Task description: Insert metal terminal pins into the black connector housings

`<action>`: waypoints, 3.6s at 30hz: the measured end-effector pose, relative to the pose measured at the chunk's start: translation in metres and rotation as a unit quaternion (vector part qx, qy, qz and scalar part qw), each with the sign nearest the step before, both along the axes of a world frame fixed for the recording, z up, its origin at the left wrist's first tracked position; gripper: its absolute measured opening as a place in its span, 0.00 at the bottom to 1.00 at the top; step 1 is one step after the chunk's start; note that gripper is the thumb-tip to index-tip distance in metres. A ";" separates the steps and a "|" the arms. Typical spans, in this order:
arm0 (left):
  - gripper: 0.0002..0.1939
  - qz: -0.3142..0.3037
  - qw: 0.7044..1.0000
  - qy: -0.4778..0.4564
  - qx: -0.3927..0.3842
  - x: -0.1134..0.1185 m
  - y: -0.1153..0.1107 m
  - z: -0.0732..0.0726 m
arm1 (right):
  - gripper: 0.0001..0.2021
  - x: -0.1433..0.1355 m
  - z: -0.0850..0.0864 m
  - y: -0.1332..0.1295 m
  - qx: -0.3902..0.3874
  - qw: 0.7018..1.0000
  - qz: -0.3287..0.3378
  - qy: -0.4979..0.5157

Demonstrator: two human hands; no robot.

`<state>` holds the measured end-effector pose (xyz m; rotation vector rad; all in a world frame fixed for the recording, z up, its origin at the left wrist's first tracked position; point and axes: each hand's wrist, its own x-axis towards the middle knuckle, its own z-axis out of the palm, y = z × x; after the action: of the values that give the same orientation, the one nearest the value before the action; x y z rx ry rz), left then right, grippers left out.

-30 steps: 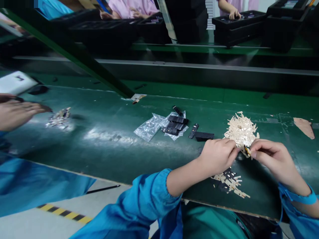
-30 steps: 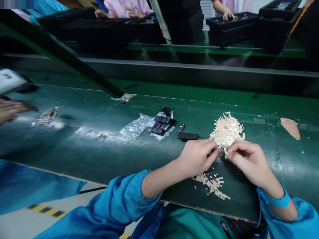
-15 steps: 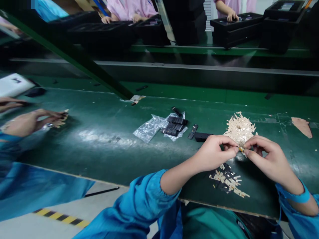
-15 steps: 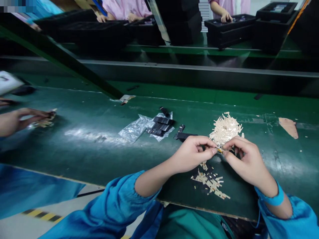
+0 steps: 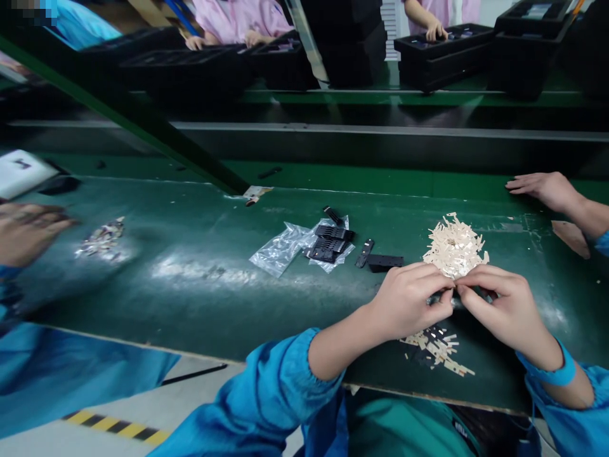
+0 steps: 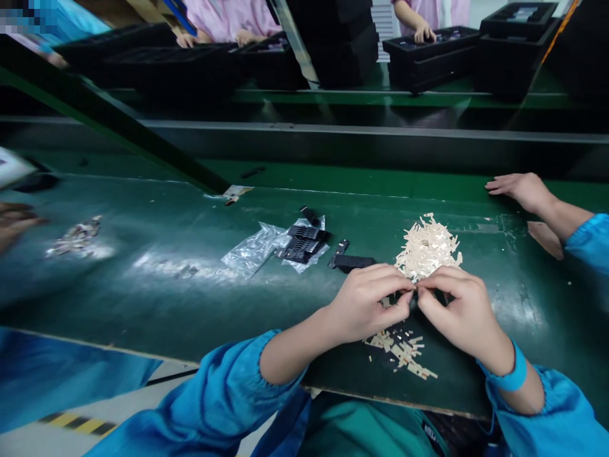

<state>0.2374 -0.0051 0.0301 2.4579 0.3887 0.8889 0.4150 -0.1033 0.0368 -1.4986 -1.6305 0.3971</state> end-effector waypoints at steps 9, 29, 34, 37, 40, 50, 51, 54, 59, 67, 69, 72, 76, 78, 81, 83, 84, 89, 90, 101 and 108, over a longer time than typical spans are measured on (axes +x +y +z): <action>0.06 0.059 0.975 -0.043 -0.211 -0.004 0.004 0.015 | 0.10 0.022 -0.010 0.006 -0.068 0.980 -0.144 -0.117; 0.14 -0.019 0.781 -0.006 -0.625 0.003 0.002 0.015 | 0.05 -0.002 -0.005 0.002 -0.015 0.977 -0.042 0.210; 0.09 0.015 0.849 -0.003 -0.529 0.004 -0.004 0.013 | 0.03 -0.006 -0.003 0.003 -0.051 0.968 -0.053 0.239; 0.11 0.019 0.841 -0.025 -0.540 0.005 -0.006 0.009 | 0.05 -0.007 -0.002 0.004 -0.070 0.956 -0.080 0.274; 0.11 0.020 0.844 -0.028 -0.536 0.004 -0.005 0.009 | 0.06 -0.005 -0.002 0.005 -0.096 0.946 -0.080 0.300; 0.09 0.015 0.870 -0.001 -0.492 0.004 -0.006 0.006 | 0.06 -0.005 0.000 0.005 -0.108 0.947 -0.083 0.291; 0.09 0.016 0.875 0.000 -0.484 0.004 -0.007 0.006 | 0.05 -0.005 -0.001 0.005 -0.106 0.948 -0.087 0.286; 0.08 0.021 0.887 -0.001 -0.461 0.004 -0.007 0.006 | 0.05 -0.005 -0.003 0.005 -0.103 0.952 -0.091 0.272; 0.08 0.026 0.896 -0.001 -0.442 0.005 -0.008 0.006 | 0.06 -0.005 -0.003 0.005 -0.097 0.955 -0.086 0.266; 0.20 -0.012 0.807 -0.010 -0.590 0.004 0.001 0.009 | 0.07 -0.002 -0.001 0.003 -0.118 0.937 -0.030 0.327; 0.25 -0.033 0.770 -0.009 -0.637 0.004 0.003 0.008 | 0.09 -0.002 -0.001 0.003 -0.151 0.913 -0.004 0.379; 0.27 -0.058 0.747 -0.005 -0.662 0.007 0.003 0.004 | 0.11 -0.004 -0.003 0.003 -0.205 0.868 0.012 0.452; 0.28 -0.063 0.752 0.016 -0.656 0.008 0.001 0.003 | 0.13 -0.006 -0.005 0.002 -0.243 0.835 0.012 0.493; 0.27 -0.044 0.785 0.040 -0.616 0.000 0.003 0.007 | 0.13 -0.004 -0.005 0.003 -0.243 0.837 0.008 0.491; 0.21 0.026 0.892 0.112 -0.438 -0.025 0.010 0.014 | 0.12 -0.001 -0.002 0.005 -0.230 0.844 -0.013 0.485; 0.14 0.096 0.939 0.186 -0.272 -0.046 0.015 0.016 | 0.12 0.000 0.000 0.007 -0.227 0.845 -0.024 0.483; 0.11 0.131 0.943 0.221 -0.213 -0.055 0.017 0.016 | 0.12 0.000 0.000 0.007 -0.228 0.846 -0.025 0.482; 0.06 0.156 0.920 0.330 -0.141 -0.077 0.016 0.009 | 0.11 -0.001 -0.002 0.007 -0.226 0.855 -0.025 0.466; 0.06 0.146 0.923 0.328 -0.139 -0.078 0.014 0.009 | 0.11 -0.002 -0.002 0.007 -0.221 0.859 -0.028 0.460; 0.23 0.001 0.834 -0.008 -0.552 -0.020 0.012 0.013 | 0.09 -0.028 0.008 0.022 -0.149 0.866 -0.128 0.461; 0.37 -0.072 0.776 -0.046 -0.625 -0.010 -0.002 0.005 | 0.07 -0.022 0.004 0.016 -0.150 0.858 -0.161 0.464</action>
<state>0.2272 -0.0074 0.0348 1.1654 0.5145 0.4046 0.3931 -0.0869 0.0409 -1.4130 -0.5550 1.0257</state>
